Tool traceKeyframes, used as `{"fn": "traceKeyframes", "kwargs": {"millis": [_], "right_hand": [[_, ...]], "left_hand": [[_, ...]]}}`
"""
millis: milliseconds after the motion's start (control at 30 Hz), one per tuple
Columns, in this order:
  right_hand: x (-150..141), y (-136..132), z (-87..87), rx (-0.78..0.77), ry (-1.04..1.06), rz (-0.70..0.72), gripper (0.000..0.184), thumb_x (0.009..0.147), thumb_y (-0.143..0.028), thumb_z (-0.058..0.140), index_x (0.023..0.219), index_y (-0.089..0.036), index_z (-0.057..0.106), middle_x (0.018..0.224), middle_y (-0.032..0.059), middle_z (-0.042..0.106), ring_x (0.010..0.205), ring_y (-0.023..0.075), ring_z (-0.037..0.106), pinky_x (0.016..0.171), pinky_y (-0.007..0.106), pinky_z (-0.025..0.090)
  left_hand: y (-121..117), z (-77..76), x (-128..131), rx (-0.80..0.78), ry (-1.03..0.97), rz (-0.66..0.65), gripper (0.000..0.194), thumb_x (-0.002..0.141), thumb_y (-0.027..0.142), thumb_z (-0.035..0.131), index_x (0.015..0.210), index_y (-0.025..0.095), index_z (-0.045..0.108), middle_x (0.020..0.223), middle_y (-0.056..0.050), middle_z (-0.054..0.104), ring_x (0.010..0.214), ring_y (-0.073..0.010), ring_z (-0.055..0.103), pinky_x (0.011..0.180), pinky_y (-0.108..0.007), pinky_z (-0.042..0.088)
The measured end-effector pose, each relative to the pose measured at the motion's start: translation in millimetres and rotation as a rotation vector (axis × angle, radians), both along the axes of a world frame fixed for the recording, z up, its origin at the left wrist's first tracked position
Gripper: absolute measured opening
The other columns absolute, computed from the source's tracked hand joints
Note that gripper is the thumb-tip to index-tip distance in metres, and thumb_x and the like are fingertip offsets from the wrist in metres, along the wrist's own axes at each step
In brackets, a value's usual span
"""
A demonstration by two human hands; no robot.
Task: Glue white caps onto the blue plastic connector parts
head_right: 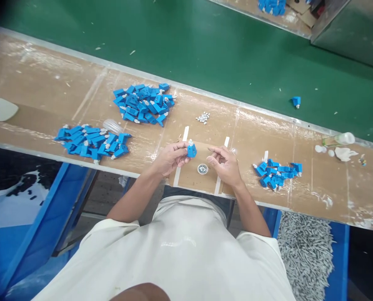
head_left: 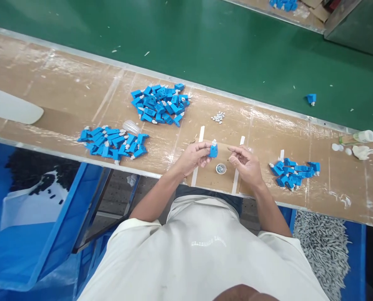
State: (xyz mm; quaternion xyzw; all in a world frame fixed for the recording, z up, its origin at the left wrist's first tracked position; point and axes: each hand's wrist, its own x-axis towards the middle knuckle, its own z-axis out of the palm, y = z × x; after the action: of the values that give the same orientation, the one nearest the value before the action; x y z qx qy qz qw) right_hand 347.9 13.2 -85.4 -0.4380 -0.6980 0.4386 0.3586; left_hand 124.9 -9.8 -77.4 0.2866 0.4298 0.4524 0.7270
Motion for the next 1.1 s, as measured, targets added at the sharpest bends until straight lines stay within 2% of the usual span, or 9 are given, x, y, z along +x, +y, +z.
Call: {"fn": "traceKeyframes", "kwargs": {"millis": [100, 200, 300, 433, 567, 733, 833, 1000, 1100], "right_hand": [[-15.1, 1.7, 6.1, 0.011, -0.020, 0.047, 0.052, 0.087, -0.064, 0.075, 0.123, -0.026, 0.074, 0.087, 0.0014, 0.063, 0.065, 0.0137, 0.053, 0.059, 0.029, 0.048], [-31.4, 4.7, 19.3, 0.093, -0.065, 0.076, 0.045, 0.091, -0.062, 0.071, 0.115, -0.024, 0.076, 0.080, 0.0004, 0.058, 0.063, 0.0140, 0.049, 0.058, 0.029, 0.046], [-43.6, 3.6, 30.1, 0.100, -0.072, 0.121, 0.044, 0.097, -0.062, 0.061, 0.107, -0.022, 0.076, 0.078, 0.0015, 0.057, 0.067, 0.0160, 0.052, 0.061, 0.030, 0.047], [-44.7, 1.3, 34.2, -0.004, -0.005, 0.183, 0.051, 0.096, -0.068, 0.060, 0.113, -0.022, 0.074, 0.078, 0.0004, 0.059, 0.066, 0.0149, 0.052, 0.061, 0.030, 0.047], [-22.7, 1.5, 23.1, -0.077, 0.074, 0.077, 0.059, 0.089, -0.068, 0.070, 0.128, -0.023, 0.071, 0.082, 0.0000, 0.059, 0.067, 0.0141, 0.052, 0.062, 0.029, 0.047], [-2.2, -5.8, -3.7, -0.097, -0.095, 0.042, 0.044, 0.080, -0.059, 0.083, 0.107, -0.023, 0.081, 0.080, -0.0001, 0.056, 0.074, 0.0166, 0.055, 0.072, 0.033, 0.051], [-5.7, -10.7, -14.5, -0.114, -0.128, 0.061, 0.036, 0.082, -0.055, 0.081, 0.101, -0.024, 0.082, 0.077, -0.0005, 0.055, 0.070, 0.0160, 0.051, 0.069, 0.033, 0.050], [-12.7, -9.6, -18.7, -0.050, -0.123, 0.065, 0.029, 0.090, -0.052, 0.074, 0.087, -0.024, 0.083, 0.071, 0.0004, 0.054, 0.067, 0.0166, 0.049, 0.066, 0.034, 0.048], [-8.4, -10.1, -15.3, -0.018, -0.141, 0.090, 0.028, 0.092, -0.051, 0.073, 0.090, -0.025, 0.084, 0.077, 0.0021, 0.058, 0.068, 0.0166, 0.049, 0.062, 0.032, 0.046]], "left_hand": [[-1.7, -0.1, 3.6, 0.076, 0.079, -0.012, 0.026, 0.079, 0.037, 0.080, 0.086, 0.014, 0.070, 0.062, 0.001, 0.061, 0.047, -0.0081, 0.052, 0.044, -0.020, 0.038], [-6.0, 3.1, 5.4, 0.139, 0.125, -0.049, 0.030, 0.081, 0.041, 0.081, 0.085, 0.014, 0.071, 0.060, 0.003, 0.060, 0.045, -0.0073, 0.051, 0.045, -0.020, 0.041], [-11.4, 7.6, 3.1, 0.144, 0.045, -0.045, 0.039, 0.076, 0.050, 0.086, 0.082, 0.015, 0.071, 0.067, 0.000, 0.064, 0.054, -0.0093, 0.059, 0.048, -0.020, 0.046], [-14.3, 10.8, -3.7, 0.115, -0.107, -0.078, 0.045, 0.070, 0.053, 0.091, 0.083, 0.014, 0.073, 0.076, -0.003, 0.067, 0.064, -0.0117, 0.065, 0.050, -0.019, 0.049], [-12.0, 7.1, -13.4, 0.091, -0.170, -0.030, 0.046, 0.067, 0.049, 0.094, 0.088, 0.014, 0.073, 0.077, -0.003, 0.069, 0.063, -0.0098, 0.064, 0.050, -0.017, 0.047], [-9.2, -2.7, -21.9, 0.004, -0.209, 0.024, 0.038, 0.072, 0.038, 0.091, 0.094, 0.013, 0.073, 0.079, -0.004, 0.070, 0.065, -0.0095, 0.064, 0.054, -0.016, 0.049], [-10.5, -7.3, -21.4, -0.024, -0.252, 0.036, 0.037, 0.070, 0.036, 0.091, 0.091, 0.012, 0.072, 0.079, -0.004, 0.069, 0.062, -0.0082, 0.062, 0.051, -0.015, 0.047], [-14.4, -12.9, -22.9, -0.064, -0.254, 0.087, 0.029, 0.075, 0.031, 0.087, 0.089, 0.013, 0.069, 0.076, -0.003, 0.067, 0.060, -0.0079, 0.061, 0.049, -0.015, 0.048], [-15.7, -15.9, -24.6, -0.089, -0.247, 0.109, 0.028, 0.077, 0.032, 0.086, 0.085, 0.014, 0.066, 0.074, -0.003, 0.066, 0.059, -0.0079, 0.060, 0.047, -0.014, 0.048]]}}
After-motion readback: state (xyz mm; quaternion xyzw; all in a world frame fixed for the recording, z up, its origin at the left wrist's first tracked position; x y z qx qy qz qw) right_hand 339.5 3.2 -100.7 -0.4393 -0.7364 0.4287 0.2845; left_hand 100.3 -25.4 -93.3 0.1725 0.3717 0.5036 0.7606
